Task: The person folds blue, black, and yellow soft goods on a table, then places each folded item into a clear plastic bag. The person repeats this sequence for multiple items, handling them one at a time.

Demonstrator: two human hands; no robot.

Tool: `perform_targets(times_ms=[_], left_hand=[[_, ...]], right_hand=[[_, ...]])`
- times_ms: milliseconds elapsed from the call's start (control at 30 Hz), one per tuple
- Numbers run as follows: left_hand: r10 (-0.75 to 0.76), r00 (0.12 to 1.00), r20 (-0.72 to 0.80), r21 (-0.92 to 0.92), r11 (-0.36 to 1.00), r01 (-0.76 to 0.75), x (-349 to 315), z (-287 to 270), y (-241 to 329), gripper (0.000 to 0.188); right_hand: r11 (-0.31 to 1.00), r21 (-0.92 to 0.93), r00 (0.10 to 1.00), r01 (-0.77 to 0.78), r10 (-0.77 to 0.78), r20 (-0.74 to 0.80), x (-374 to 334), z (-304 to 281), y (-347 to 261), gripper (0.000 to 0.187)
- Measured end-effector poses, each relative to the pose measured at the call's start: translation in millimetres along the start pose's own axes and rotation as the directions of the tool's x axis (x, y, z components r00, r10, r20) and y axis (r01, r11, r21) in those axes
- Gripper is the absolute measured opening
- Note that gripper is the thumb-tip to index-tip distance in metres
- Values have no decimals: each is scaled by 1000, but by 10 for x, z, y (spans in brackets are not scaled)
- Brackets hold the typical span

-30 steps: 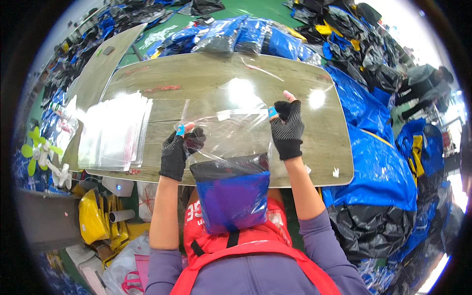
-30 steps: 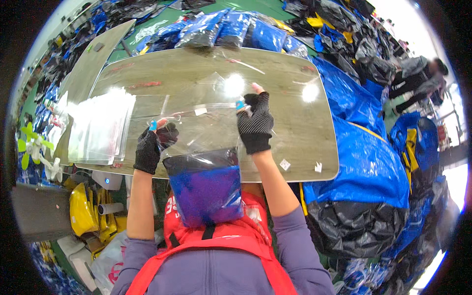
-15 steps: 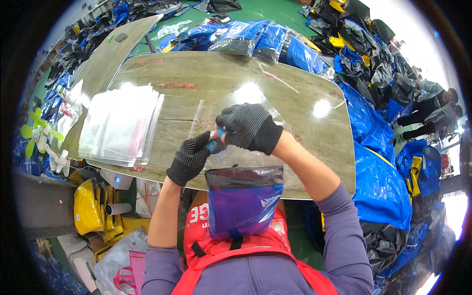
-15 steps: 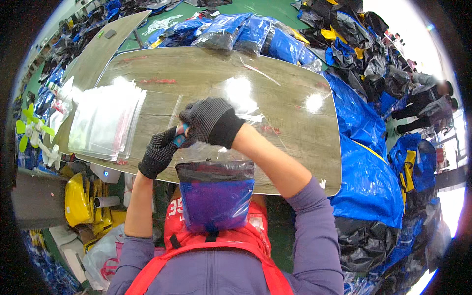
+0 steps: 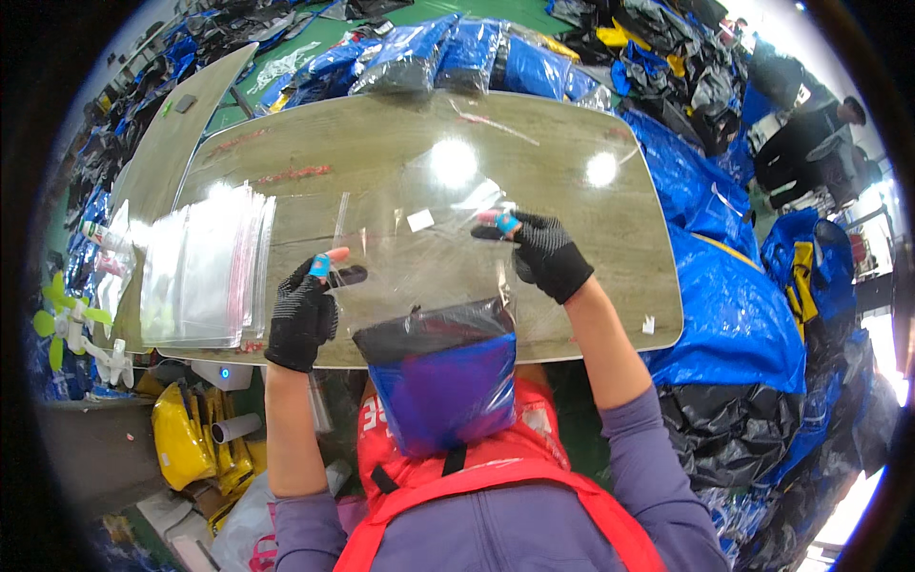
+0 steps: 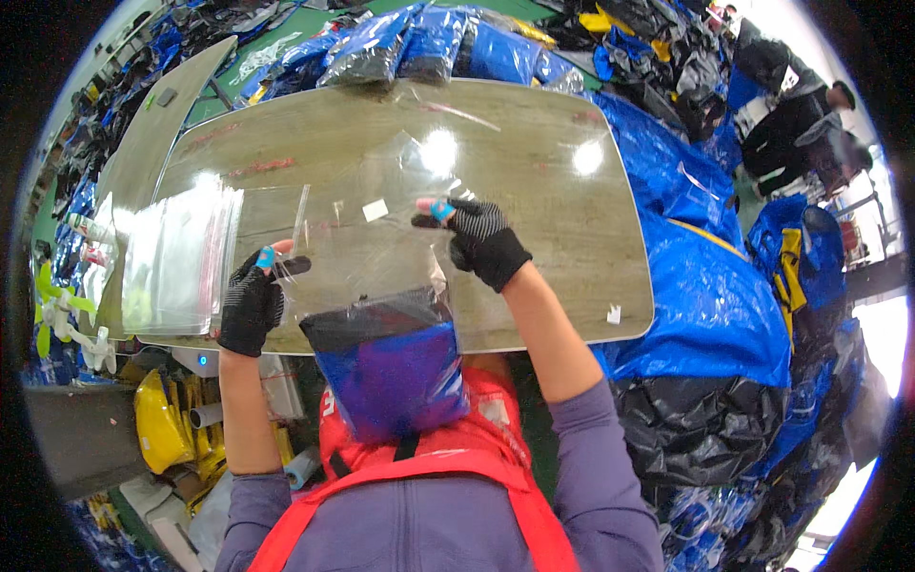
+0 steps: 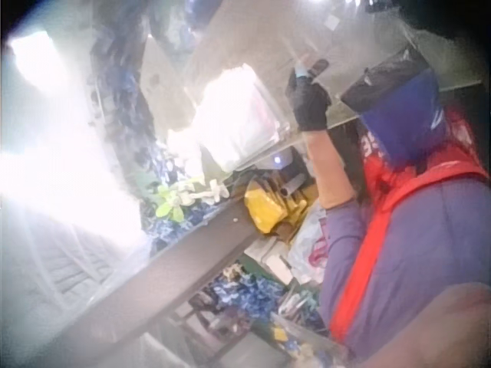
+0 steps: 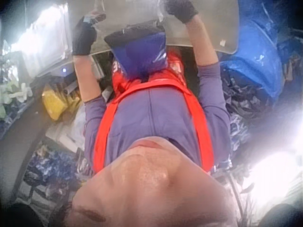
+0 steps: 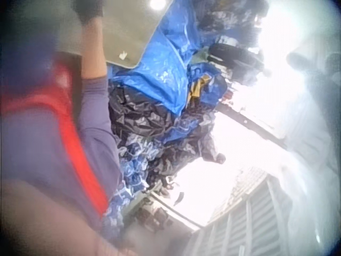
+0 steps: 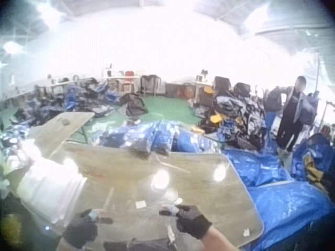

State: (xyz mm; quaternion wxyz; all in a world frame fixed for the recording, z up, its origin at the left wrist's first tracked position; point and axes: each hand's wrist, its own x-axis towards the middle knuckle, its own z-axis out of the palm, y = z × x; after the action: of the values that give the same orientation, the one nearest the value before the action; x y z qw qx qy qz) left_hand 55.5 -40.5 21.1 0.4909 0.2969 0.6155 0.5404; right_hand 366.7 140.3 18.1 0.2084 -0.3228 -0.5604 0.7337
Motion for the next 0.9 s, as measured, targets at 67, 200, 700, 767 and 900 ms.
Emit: perform_targets(times_ms=[67,200,700,767,900], left_hand=[[26,991,129,-350,937,21,-142,-59,-72,34],[332,884,329,-156,942,-296,-585,-110,-296,30],[88,991,-98,141,987,-74,-609,626,-1213,78],[-94,995,-13,237,967,94,-699,412,-1279,61],[198,976,89,223,951,-213,-735,91,-1394,52]], right_hand=[[946,324,992,17,-55,110,-158,20,23,50],[954,-231,936,193,-108,336,-641,-16,14,32],[463,-789,682,404,-727,-77,-632,716,1186,70],[733,-457,567,505,-680,-465,-562,769,1335,78],[986,4,879,165,-146,-453,-592,673,1290,73]])
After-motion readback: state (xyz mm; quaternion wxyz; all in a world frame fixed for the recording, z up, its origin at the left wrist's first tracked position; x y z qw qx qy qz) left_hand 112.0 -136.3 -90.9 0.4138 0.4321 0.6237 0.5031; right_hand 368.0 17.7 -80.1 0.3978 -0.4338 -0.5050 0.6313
